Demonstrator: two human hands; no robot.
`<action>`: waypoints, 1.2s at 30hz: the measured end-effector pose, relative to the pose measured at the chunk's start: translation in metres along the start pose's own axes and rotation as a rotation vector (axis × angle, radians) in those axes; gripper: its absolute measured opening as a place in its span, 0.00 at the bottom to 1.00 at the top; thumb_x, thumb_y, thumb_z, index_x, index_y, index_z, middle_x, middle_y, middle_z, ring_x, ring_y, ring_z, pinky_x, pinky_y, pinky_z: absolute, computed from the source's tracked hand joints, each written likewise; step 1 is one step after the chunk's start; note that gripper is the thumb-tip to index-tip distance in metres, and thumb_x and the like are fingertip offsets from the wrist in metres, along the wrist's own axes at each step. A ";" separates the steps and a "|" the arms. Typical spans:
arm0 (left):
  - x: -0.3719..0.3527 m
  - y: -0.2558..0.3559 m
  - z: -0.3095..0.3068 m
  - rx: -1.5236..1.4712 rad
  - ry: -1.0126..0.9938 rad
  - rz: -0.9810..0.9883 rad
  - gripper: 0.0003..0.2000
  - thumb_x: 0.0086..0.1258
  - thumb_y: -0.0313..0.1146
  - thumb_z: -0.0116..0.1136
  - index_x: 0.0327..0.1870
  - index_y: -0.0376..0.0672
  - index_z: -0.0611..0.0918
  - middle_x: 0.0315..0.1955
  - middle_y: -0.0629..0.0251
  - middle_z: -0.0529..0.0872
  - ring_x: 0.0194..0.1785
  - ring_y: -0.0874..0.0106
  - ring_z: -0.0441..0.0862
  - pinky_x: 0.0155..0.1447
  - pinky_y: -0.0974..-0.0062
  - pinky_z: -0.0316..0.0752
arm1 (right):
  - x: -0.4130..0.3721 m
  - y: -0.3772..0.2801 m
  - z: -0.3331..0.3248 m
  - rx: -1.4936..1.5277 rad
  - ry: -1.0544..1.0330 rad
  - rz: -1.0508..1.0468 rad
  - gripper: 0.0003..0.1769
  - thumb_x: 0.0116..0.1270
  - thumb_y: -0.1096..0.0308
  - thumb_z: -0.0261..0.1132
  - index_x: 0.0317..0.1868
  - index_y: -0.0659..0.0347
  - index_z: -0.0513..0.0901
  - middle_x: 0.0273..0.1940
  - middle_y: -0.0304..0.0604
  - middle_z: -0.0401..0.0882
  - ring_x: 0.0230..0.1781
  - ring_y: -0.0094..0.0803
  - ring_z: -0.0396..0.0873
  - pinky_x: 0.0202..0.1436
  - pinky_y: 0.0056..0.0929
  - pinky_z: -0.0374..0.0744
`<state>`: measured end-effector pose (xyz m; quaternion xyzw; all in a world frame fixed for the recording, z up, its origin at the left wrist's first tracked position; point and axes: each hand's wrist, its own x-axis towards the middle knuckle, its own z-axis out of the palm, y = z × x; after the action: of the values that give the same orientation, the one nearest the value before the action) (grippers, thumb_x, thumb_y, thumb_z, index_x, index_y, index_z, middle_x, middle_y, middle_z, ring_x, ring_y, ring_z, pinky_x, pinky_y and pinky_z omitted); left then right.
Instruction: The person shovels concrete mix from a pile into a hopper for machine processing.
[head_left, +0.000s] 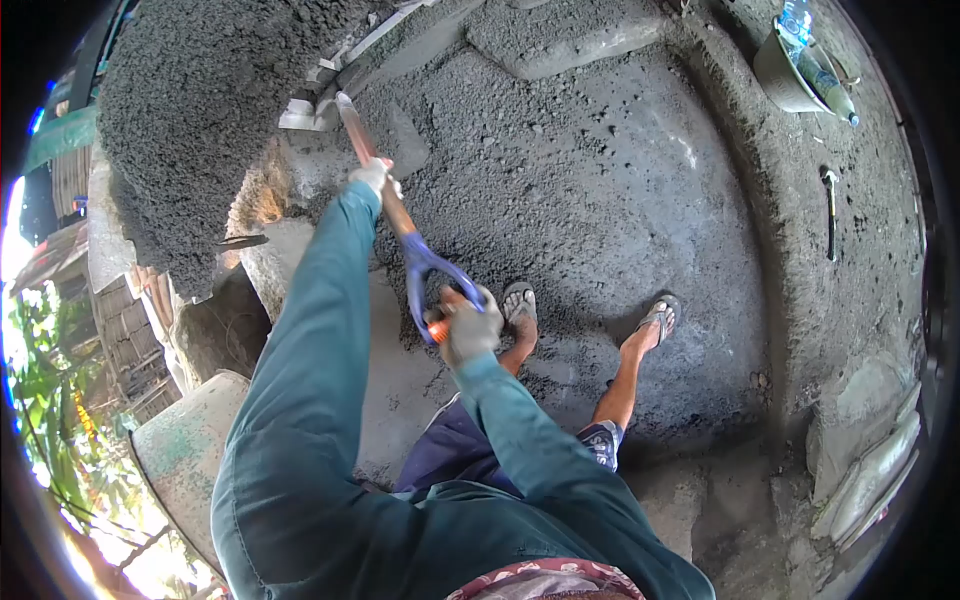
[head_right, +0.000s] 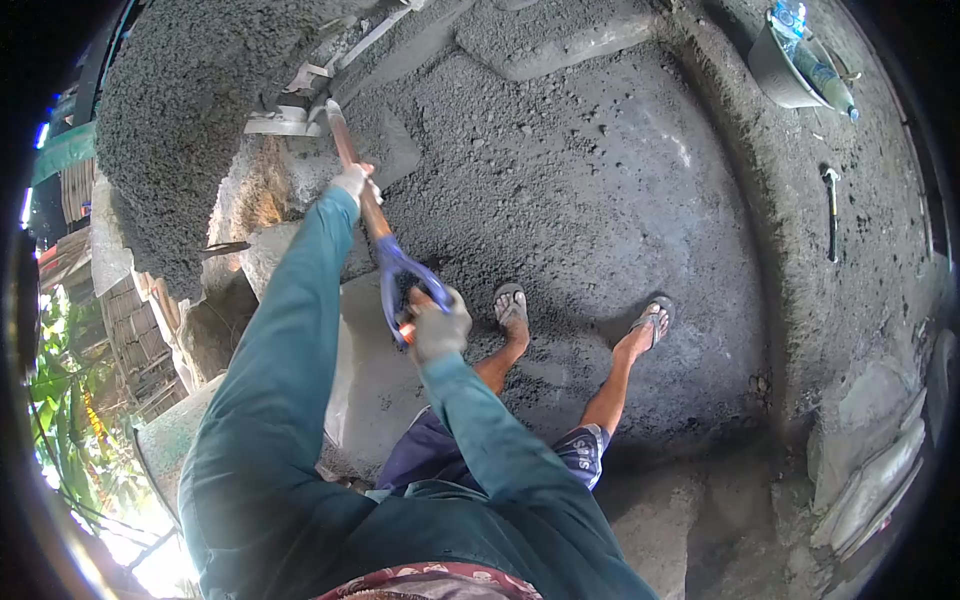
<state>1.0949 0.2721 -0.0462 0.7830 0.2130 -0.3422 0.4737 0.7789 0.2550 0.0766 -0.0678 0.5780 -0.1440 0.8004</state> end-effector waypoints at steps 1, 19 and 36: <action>0.018 0.004 -0.005 -0.012 0.012 -0.024 0.09 0.68 0.36 0.59 0.40 0.45 0.73 0.18 0.61 0.72 0.18 0.60 0.75 0.22 0.55 0.73 | 0.001 -0.003 0.017 -0.127 -0.005 -0.041 0.13 0.62 0.80 0.66 0.47 0.64 0.77 0.33 0.41 0.80 0.22 0.28 0.78 0.21 0.28 0.77; -0.018 0.050 0.190 -0.249 -0.188 0.053 0.09 0.66 0.30 0.59 0.42 0.46 0.72 0.31 0.60 0.73 0.27 0.60 0.75 0.31 0.53 0.77 | 0.074 -0.181 -0.029 -0.503 -0.055 -0.415 0.04 0.62 0.66 0.67 0.35 0.56 0.85 0.26 0.42 0.83 0.28 0.38 0.83 0.32 0.38 0.80; -0.377 -0.164 0.198 -0.944 -0.388 -0.575 0.11 0.65 0.31 0.62 0.40 0.47 0.70 0.30 0.63 0.70 0.34 0.61 0.71 0.45 0.49 0.74 | -0.154 -0.304 -0.435 -0.732 0.598 -0.312 0.19 0.62 0.77 0.63 0.54 0.66 0.79 0.31 0.45 0.81 0.30 0.28 0.79 0.28 0.32 0.78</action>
<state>0.6662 0.1688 0.0716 0.3209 0.4558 -0.4622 0.6896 0.2772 0.0395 0.1594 -0.3856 0.7778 -0.0628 0.4924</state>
